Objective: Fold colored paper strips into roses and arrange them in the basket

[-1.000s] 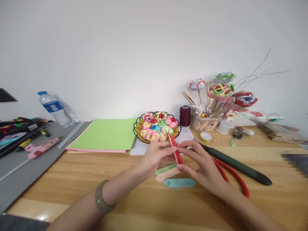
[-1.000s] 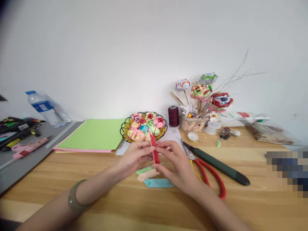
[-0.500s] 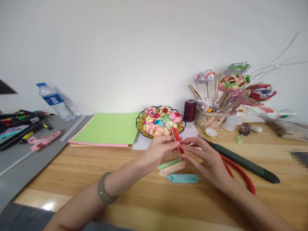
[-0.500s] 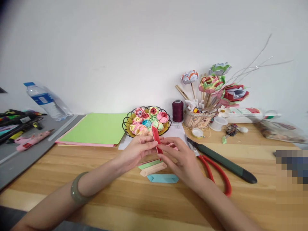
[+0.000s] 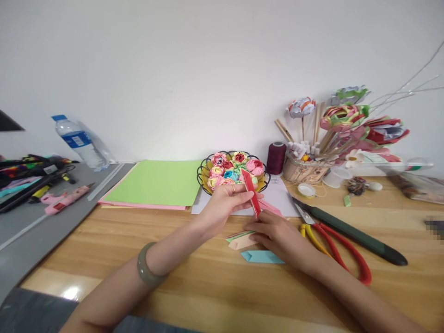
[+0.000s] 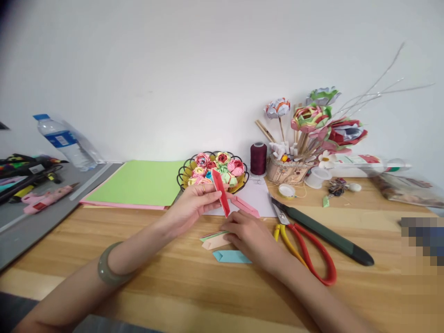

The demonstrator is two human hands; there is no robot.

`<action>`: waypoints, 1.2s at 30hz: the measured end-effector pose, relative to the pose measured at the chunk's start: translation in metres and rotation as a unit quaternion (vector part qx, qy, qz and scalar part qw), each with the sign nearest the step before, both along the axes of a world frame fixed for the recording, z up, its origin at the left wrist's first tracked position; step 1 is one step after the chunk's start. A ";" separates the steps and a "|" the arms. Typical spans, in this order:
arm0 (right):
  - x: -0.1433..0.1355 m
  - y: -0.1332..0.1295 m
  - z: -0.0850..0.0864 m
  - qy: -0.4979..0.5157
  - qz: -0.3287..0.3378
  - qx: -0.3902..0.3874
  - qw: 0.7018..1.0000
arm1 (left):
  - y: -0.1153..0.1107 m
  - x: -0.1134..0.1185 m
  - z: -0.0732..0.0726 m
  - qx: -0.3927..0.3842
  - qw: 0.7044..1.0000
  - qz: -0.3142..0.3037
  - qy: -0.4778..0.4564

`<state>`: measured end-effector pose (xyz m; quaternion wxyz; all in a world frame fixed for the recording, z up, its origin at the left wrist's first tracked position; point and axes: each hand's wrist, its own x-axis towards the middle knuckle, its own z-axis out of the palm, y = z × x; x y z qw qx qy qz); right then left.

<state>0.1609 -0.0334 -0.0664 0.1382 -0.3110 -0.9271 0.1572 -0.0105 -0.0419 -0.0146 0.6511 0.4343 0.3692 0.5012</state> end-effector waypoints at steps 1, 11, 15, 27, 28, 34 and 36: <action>-0.001 0.000 -0.001 -0.008 0.000 0.014 1.000 | 0.000 0.000 0.000 -0.001 1.000 -0.004 0.004; -0.002 0.000 -0.001 -0.016 0.007 0.051 0.999 | 0.005 -0.008 0.002 0.009 0.997 -0.031 0.065; -0.003 -0.008 0.000 -0.004 -0.003 0.054 0.999 | 0.005 -0.011 0.006 0.029 0.996 -0.030 0.076; -0.003 -0.007 -0.002 0.009 0.007 0.052 0.999 | 0.007 -0.017 0.011 0.027 0.999 -0.009 0.045; -0.003 -0.006 -0.002 0.005 0.007 0.053 0.999 | 0.007 -0.017 0.011 0.030 0.998 -0.013 0.047; -0.006 0.002 -0.008 0.017 -0.011 0.054 0.998 | 0.004 -0.016 0.011 0.041 0.996 -0.040 0.075; -0.004 0.003 -0.008 0.030 -0.020 0.052 0.998 | 0.002 -0.016 0.010 0.042 0.994 -0.053 0.081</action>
